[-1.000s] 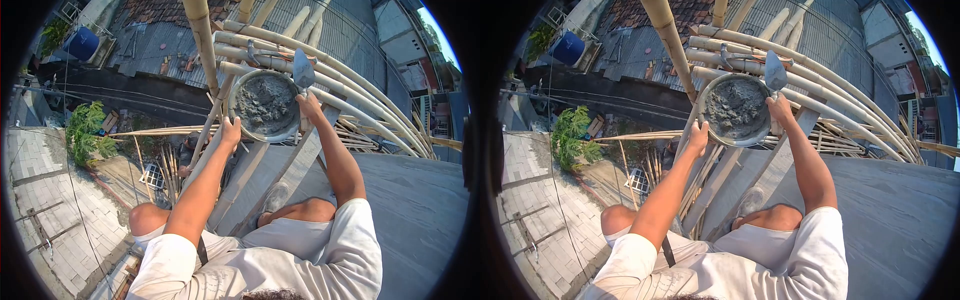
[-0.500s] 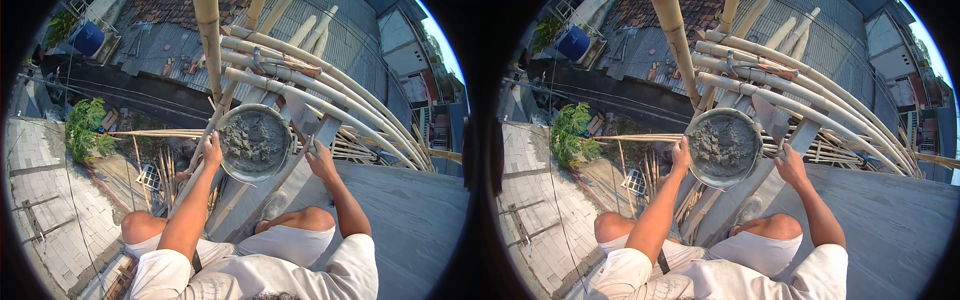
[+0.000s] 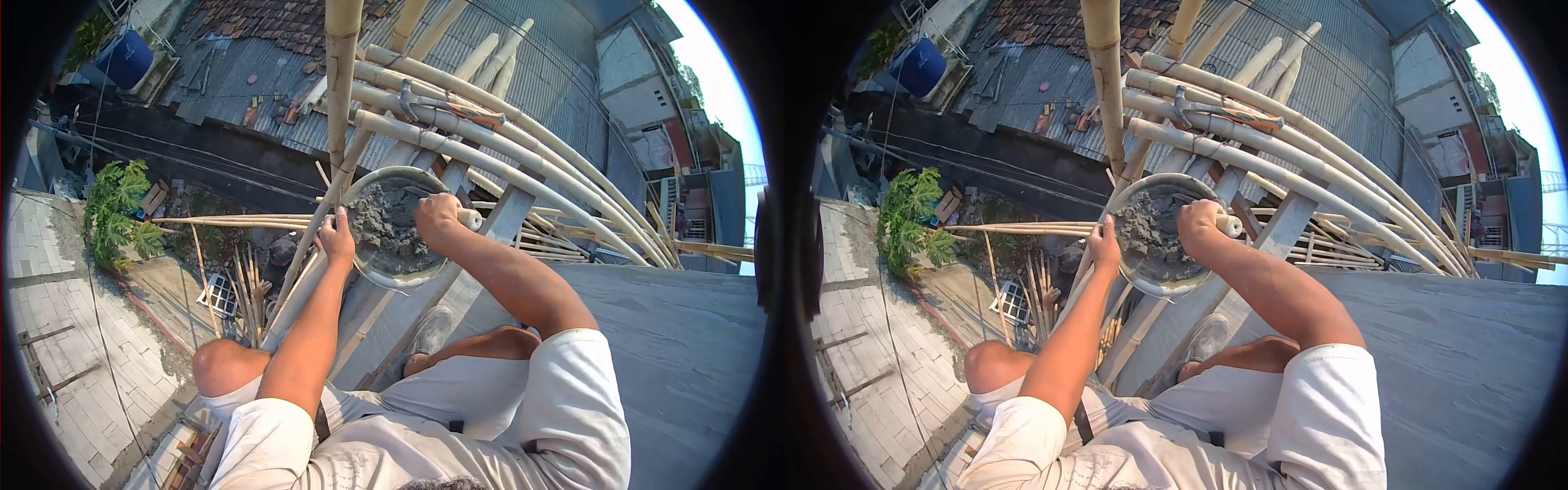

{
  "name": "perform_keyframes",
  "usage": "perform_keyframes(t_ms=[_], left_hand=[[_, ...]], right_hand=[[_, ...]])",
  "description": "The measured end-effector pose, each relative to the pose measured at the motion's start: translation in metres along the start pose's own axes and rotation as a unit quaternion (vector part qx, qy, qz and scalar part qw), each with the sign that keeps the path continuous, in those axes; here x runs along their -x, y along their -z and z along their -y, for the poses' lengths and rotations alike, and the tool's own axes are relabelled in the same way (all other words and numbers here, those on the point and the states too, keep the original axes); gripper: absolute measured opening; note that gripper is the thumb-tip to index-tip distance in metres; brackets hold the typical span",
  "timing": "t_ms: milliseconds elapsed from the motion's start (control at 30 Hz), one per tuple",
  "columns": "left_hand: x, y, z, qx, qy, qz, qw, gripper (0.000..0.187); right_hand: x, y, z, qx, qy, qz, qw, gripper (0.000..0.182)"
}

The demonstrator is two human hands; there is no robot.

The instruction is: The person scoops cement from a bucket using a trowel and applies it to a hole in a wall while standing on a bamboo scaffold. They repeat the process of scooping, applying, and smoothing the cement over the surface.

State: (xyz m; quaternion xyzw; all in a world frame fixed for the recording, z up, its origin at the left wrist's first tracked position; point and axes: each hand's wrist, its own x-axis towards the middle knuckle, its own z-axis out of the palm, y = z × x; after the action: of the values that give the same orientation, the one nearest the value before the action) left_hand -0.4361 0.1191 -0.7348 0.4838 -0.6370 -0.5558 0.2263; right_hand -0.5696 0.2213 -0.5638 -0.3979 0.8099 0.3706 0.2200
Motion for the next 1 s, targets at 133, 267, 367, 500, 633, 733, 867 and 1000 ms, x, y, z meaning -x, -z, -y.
perform_keyframes(t_ms=[133, 267, 367, 500, 633, 733, 867, 1000], left_hand=[[0.002, 0.004, -0.012, -0.018, -0.018, -0.016, 1.000, 0.051], [0.001, 0.007, -0.022, -0.060, -0.017, 0.006, 0.998, 0.054], [-0.014, 0.008, -0.026, -0.046, -0.005, 0.075, 0.996, 0.056], [-0.020, 0.004, -0.025, -0.036, -0.048, 0.063, 0.996, 0.051], [-0.027, -0.001, -0.002, -0.074, -0.078, 0.006, 0.994, 0.052], [-0.017, 0.010, -0.036, -0.068, -0.031, 0.067, 0.995, 0.051], [-0.018, 0.010, -0.035, -0.059, -0.014, 0.078, 0.995, 0.051], [-0.019, 0.007, -0.027, -0.073, -0.012, 0.080, 0.994, 0.053]], right_hand=[[0.036, -0.033, 0.015, -0.013, -0.044, -0.067, 0.997, 0.021], [0.093, -0.008, -0.046, -0.092, -0.006, -0.102, 0.991, 0.020], [0.107, 0.032, -0.087, -0.165, 0.001, -0.077, 0.983, 0.035], [0.076, 0.041, -0.090, -0.335, -0.031, 0.134, 0.932, 0.054], [0.033, 0.010, -0.107, -0.216, 0.002, 0.145, 0.965, 0.045], [0.051, 0.048, -0.125, -0.129, -0.026, 0.066, 0.989, 0.035], [0.050, 0.064, -0.113, -0.073, -0.034, 0.060, 0.995, 0.031], [0.014, 0.006, -0.081, -0.172, 0.046, 0.108, 0.978, 0.037]])
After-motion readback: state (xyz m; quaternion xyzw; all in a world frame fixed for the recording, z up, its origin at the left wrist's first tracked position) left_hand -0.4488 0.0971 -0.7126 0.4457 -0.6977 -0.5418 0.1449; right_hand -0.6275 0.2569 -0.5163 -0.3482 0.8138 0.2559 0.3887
